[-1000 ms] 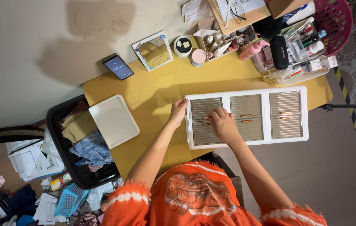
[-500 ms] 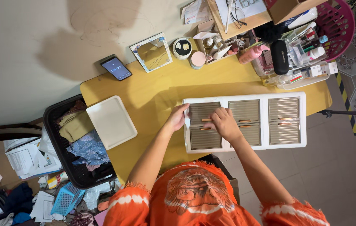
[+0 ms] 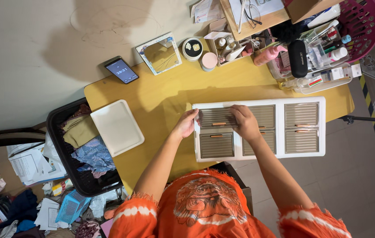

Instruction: The person disassembles a white plastic storage unit with three compartments and sliding metal grates. They remove the lid, separate the compartments, and take out the metal grates, placing them on the table.

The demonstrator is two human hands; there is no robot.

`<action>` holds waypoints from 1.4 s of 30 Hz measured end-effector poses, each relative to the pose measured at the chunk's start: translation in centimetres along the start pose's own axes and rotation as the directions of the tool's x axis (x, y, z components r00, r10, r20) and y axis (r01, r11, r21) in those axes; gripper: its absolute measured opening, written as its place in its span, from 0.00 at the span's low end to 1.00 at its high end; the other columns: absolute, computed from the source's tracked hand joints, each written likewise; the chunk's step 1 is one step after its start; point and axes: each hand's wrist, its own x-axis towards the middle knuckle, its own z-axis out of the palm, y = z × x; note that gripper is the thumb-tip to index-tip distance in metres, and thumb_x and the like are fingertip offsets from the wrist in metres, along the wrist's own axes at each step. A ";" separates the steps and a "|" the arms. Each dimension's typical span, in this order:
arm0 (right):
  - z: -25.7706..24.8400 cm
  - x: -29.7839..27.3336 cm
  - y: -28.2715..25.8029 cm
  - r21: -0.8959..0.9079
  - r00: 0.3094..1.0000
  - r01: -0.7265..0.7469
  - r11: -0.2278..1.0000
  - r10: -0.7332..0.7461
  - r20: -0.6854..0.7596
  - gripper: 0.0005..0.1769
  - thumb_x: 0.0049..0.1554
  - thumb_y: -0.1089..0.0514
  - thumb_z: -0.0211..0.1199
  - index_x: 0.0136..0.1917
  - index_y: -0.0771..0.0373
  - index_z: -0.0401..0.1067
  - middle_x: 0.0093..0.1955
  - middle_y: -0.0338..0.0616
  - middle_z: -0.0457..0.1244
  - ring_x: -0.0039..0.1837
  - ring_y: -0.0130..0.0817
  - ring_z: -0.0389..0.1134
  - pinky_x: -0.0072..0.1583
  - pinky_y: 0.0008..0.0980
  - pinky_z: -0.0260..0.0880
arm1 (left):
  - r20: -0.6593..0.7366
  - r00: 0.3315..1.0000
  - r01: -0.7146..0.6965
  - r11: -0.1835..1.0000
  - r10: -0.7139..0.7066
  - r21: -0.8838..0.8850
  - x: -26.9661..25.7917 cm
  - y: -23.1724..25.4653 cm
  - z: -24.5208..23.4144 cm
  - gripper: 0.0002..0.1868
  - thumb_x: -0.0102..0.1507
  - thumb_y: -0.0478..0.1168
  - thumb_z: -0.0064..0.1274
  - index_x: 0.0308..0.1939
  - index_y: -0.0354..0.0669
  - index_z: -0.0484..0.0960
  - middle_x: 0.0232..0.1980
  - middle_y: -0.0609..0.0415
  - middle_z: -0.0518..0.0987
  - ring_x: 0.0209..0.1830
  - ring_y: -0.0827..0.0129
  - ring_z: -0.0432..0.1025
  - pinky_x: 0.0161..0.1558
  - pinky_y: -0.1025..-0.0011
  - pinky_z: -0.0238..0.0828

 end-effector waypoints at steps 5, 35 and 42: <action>0.7 1.3 0.8 0.032 0.995 0.028 0.999 -0.031 0.097 0.27 0.39 0.66 0.73 0.54 0.64 0.77 0.54 0.47 0.66 0.54 0.48 0.66 0.56 0.44 0.68 | -0.017 1.000 0.003 0.999 -0.003 -0.036 0.1 0.0 -0.3 0.12 0.73 0.42 0.46 0.47 0.36 0.79 0.39 0.56 0.79 0.33 0.73 0.70 0.36 0.71 0.69; 1.7 0.7 2.9 -0.037 0.980 0.178 0.983 -0.174 0.100 0.17 0.46 0.68 0.67 0.51 0.68 0.79 0.47 0.46 0.65 0.53 0.43 0.69 0.56 0.40 0.72 | -0.167 0.986 -0.002 0.988 0.027 0.153 0.3 -0.8 0.8 0.12 0.71 0.43 0.50 0.40 0.38 0.81 0.28 0.62 0.71 0.24 0.78 0.60 0.26 0.75 0.56; 1.7 0.8 2.9 -0.028 0.977 0.196 0.980 -0.193 0.089 0.17 0.46 0.68 0.67 0.51 0.69 0.79 0.48 0.46 0.65 0.54 0.43 0.69 0.56 0.40 0.72 | -0.140 0.989 -0.021 0.987 0.044 0.162 0.7 -0.9 0.3 0.12 0.71 0.41 0.52 0.36 0.37 0.77 0.26 0.60 0.70 0.24 0.75 0.60 0.27 0.72 0.59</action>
